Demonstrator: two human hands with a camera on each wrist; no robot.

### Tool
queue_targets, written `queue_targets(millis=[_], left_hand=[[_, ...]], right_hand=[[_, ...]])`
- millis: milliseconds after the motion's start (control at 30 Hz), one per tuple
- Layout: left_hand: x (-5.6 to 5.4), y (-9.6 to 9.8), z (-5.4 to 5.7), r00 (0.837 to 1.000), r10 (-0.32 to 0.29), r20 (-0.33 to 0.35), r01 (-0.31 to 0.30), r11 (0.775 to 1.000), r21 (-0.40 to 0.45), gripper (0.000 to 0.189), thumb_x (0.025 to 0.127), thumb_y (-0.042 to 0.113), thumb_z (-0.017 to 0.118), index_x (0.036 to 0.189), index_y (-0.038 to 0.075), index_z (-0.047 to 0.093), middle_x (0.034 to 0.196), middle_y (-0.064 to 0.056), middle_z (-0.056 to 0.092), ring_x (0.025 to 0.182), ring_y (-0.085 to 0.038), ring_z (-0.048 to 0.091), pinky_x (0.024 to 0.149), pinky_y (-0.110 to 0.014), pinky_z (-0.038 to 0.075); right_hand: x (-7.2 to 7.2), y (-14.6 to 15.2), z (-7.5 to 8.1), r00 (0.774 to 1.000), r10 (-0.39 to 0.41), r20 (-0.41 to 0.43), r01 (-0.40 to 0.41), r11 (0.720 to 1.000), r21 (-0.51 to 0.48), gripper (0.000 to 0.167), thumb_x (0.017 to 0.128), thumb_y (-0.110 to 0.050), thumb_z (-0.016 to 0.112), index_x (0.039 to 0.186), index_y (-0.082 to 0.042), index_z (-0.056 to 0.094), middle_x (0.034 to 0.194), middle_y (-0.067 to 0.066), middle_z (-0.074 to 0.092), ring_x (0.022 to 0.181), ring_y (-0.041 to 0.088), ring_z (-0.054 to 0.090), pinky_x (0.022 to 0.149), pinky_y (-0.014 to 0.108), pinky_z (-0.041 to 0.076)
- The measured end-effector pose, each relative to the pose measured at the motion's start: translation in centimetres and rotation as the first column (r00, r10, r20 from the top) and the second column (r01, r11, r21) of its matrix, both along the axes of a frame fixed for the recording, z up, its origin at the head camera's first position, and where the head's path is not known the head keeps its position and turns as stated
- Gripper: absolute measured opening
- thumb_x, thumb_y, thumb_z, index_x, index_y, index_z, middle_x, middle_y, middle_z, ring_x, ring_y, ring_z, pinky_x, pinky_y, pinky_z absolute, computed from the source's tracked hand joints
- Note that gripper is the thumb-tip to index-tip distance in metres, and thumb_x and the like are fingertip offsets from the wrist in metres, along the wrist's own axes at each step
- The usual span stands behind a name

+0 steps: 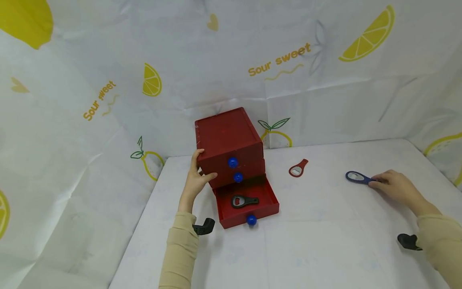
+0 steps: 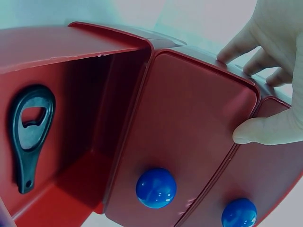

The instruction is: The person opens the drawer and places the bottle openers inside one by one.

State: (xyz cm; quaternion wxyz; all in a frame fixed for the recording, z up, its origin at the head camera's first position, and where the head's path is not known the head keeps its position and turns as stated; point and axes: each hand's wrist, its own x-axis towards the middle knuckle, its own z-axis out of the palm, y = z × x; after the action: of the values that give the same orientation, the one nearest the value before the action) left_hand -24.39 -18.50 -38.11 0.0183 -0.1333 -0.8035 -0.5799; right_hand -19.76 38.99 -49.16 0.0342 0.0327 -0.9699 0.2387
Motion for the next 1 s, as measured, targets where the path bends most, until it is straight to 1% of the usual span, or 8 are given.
queue_targets(millis=[300,400,500,600,667,733,900,1000], left_hand=[[-0.6,-0.2,-0.9,1.000,-0.012,-0.019,0.013,0.999,0.030,0.079,0.078,-0.004,0.068,0.139,0.023,0.024,0.146,-0.014,0.032,0.130,-0.036,0.035,0.104,-0.059,0.031],[-0.1,0.0,-0.3,1.000,-0.016,-0.015,0.016,0.999,0.034,0.079,0.078,-0.005,0.067,0.139,0.019,0.024,0.145,-0.017,0.031,0.130,-0.038,0.034,0.104,-0.060,0.030],[-0.2,-0.1,-0.4,0.999,-0.016,-0.028,0.017,0.999,0.035,0.078,0.078,-0.005,0.068,0.138,0.019,0.025,0.144,-0.018,0.033,0.129,-0.038,0.035,0.104,-0.060,0.030],[-0.9,-0.3,-1.2,0.999,-0.007,-0.043,0.008,1.000,0.021,0.079,0.078,-0.002,0.069,0.138,0.023,0.025,0.144,-0.016,0.034,0.129,-0.037,0.036,0.104,-0.060,0.031],[-1.3,-0.5,-1.8,0.998,-0.005,-0.064,0.006,1.000,0.011,0.079,0.078,0.000,0.070,0.138,0.025,0.025,0.143,-0.015,0.035,0.128,-0.036,0.037,0.104,-0.060,0.031],[-1.5,-0.6,-2.3,0.996,-0.004,-0.090,0.004,1.000,0.004,0.080,0.077,0.002,0.071,0.138,0.029,0.026,0.143,-0.013,0.036,0.127,-0.035,0.038,0.102,-0.061,0.032],[-1.6,-0.6,-2.7,0.990,-0.006,-0.139,0.007,1.000,0.008,0.080,0.077,0.006,0.072,0.137,0.033,0.028,0.141,-0.012,0.037,0.123,-0.035,0.040,0.098,-0.062,0.035],[-1.6,-0.6,-2.5,0.993,-0.004,-0.117,0.006,1.000,0.015,0.079,0.077,0.004,0.071,0.138,0.032,0.028,0.143,-0.011,0.036,0.125,-0.035,0.039,0.100,-0.060,0.035]], right_hand=[[0.5,-0.5,0.9,0.996,-0.015,-0.092,0.013,1.000,-0.021,0.040,0.089,-0.028,0.063,0.103,0.010,0.064,0.093,0.024,0.057,0.081,0.030,0.050,0.063,0.031,0.036],[0.6,-1.2,1.7,0.991,0.000,-0.134,-0.003,1.000,-0.027,0.036,0.088,-0.026,0.064,0.103,0.007,0.065,0.095,0.024,0.058,0.084,0.032,0.050,0.065,0.036,0.038],[0.5,-2.2,2.5,0.988,0.012,-0.152,-0.017,0.999,-0.033,0.035,0.087,-0.025,0.065,0.104,0.007,0.065,0.097,0.024,0.058,0.088,0.035,0.050,0.068,0.044,0.041],[0.3,-3.4,3.3,0.989,0.016,-0.148,-0.023,0.999,-0.043,0.036,0.086,-0.025,0.066,0.105,0.005,0.065,0.099,0.024,0.058,0.092,0.038,0.050,0.071,0.049,0.041],[0.2,-4.2,3.8,0.987,0.026,-0.159,-0.034,0.998,-0.051,0.035,0.086,-0.025,0.067,0.105,0.004,0.065,0.099,0.022,0.059,0.092,0.036,0.050,0.069,0.044,0.041],[0.0,-5.0,4.3,0.980,0.041,-0.193,-0.051,0.998,-0.048,0.032,0.084,-0.024,0.068,0.104,0.002,0.067,0.097,0.019,0.060,0.091,0.029,0.050,0.068,0.037,0.040],[-0.4,-7.5,5.5,0.942,0.110,-0.317,-0.130,0.991,-0.042,0.024,0.080,-0.019,0.072,0.099,-0.004,0.070,0.093,0.011,0.063,0.085,-0.010,0.038,0.066,0.029,0.039],[-0.6,-9.2,6.4,0.924,0.150,-0.353,-0.179,0.983,-0.050,0.021,0.079,-0.017,0.073,0.097,-0.007,0.071,0.092,0.007,0.062,0.086,-0.018,0.030,0.066,0.028,0.037]])
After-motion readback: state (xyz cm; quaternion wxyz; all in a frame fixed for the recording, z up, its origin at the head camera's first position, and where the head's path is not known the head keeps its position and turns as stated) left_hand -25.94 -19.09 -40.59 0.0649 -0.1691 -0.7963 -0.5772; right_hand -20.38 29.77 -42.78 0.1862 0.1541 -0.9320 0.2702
